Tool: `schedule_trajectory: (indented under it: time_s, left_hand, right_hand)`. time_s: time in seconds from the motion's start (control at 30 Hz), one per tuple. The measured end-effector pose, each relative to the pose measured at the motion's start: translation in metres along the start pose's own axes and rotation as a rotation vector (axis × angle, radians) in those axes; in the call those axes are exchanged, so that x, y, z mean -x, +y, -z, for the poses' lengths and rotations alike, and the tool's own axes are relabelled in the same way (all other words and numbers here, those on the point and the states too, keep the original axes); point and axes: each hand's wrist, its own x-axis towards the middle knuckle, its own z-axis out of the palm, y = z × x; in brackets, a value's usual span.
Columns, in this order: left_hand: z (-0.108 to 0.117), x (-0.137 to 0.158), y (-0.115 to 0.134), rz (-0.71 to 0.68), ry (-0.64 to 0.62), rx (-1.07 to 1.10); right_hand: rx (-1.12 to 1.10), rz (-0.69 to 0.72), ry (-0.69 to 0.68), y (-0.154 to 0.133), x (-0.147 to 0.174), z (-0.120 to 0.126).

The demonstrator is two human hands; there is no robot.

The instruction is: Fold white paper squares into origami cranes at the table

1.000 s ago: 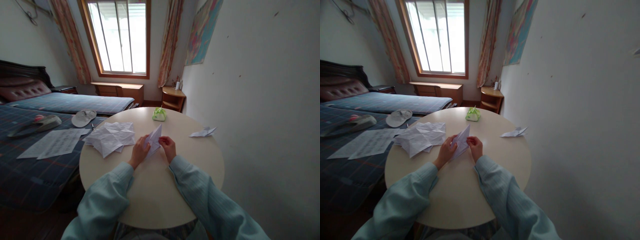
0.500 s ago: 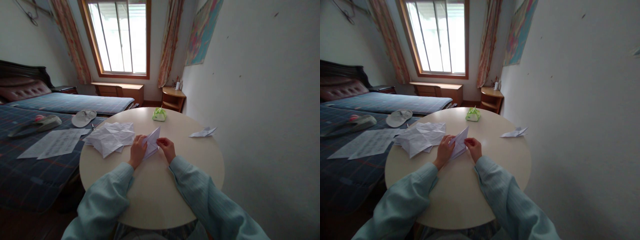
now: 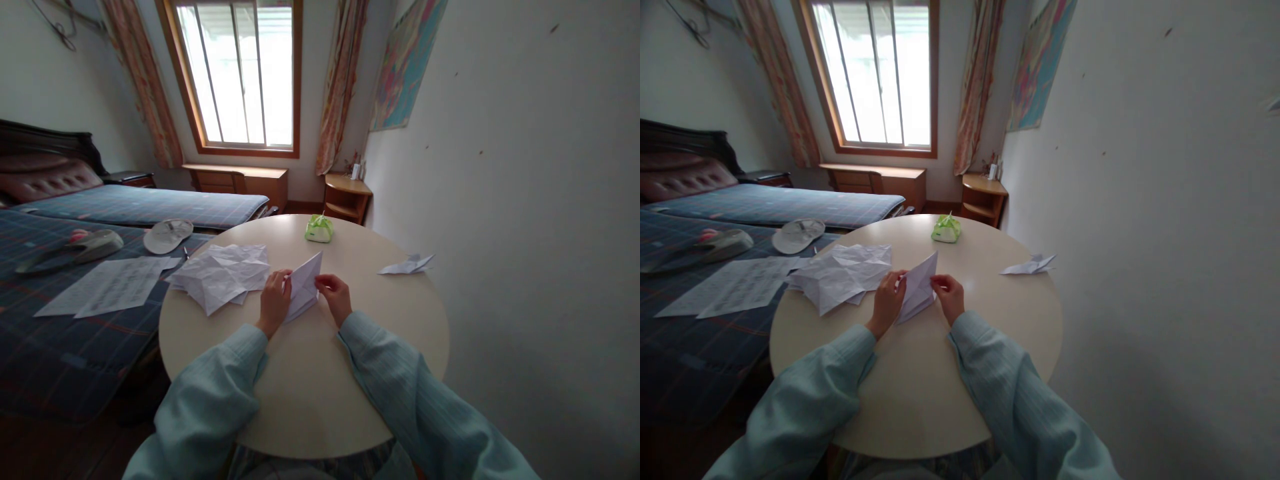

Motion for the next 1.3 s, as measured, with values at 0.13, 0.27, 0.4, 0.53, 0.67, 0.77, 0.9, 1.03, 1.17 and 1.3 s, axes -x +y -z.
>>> schedule_trajectory:
  time_s: [0.13,0.27,0.4,0.53,0.67,0.77,0.9,1.03,1.17,1.3]
  left_hand:
    - [-0.001,0.000,-0.001,-0.015,0.021,0.014]
    - [-0.002,-0.001,0.000,-0.050,0.026,0.041]
    - [-0.001,0.000,0.002,-0.040,-0.007,0.129]
    - [-0.001,0.001,0.005,-0.077,-0.095,0.264]
    - [0.000,0.001,0.009,-0.100,-0.151,0.325]
    - [0.001,0.001,0.009,-0.102,-0.160,0.340]
    - [-0.001,0.001,0.008,-0.089,-0.137,0.333]
    - [-0.002,0.001,0.007,-0.057,-0.082,0.302]
    - [-0.003,0.000,0.004,-0.023,-0.049,0.265]
    - [-0.004,0.000,0.000,-0.007,0.011,0.196]
  right_hand:
    - [0.053,0.014,0.023,0.002,-0.001,0.001]
    - [0.125,0.022,0.041,0.001,-0.001,0.003]
    - [0.207,0.032,0.032,-0.001,0.000,0.002]
    - [0.346,0.098,0.039,0.001,0.003,0.000]
    - [0.488,0.188,0.044,0.008,0.004,0.000]
    - [0.569,0.255,0.023,0.013,0.005,0.001]
    - [0.566,0.248,-0.011,0.012,0.005,0.001]
    - [0.421,0.242,-0.009,0.008,0.004,-0.001]
    - [0.380,0.249,0.036,0.006,0.003,-0.001]
    - [0.431,0.184,0.106,0.010,-0.001,0.003]
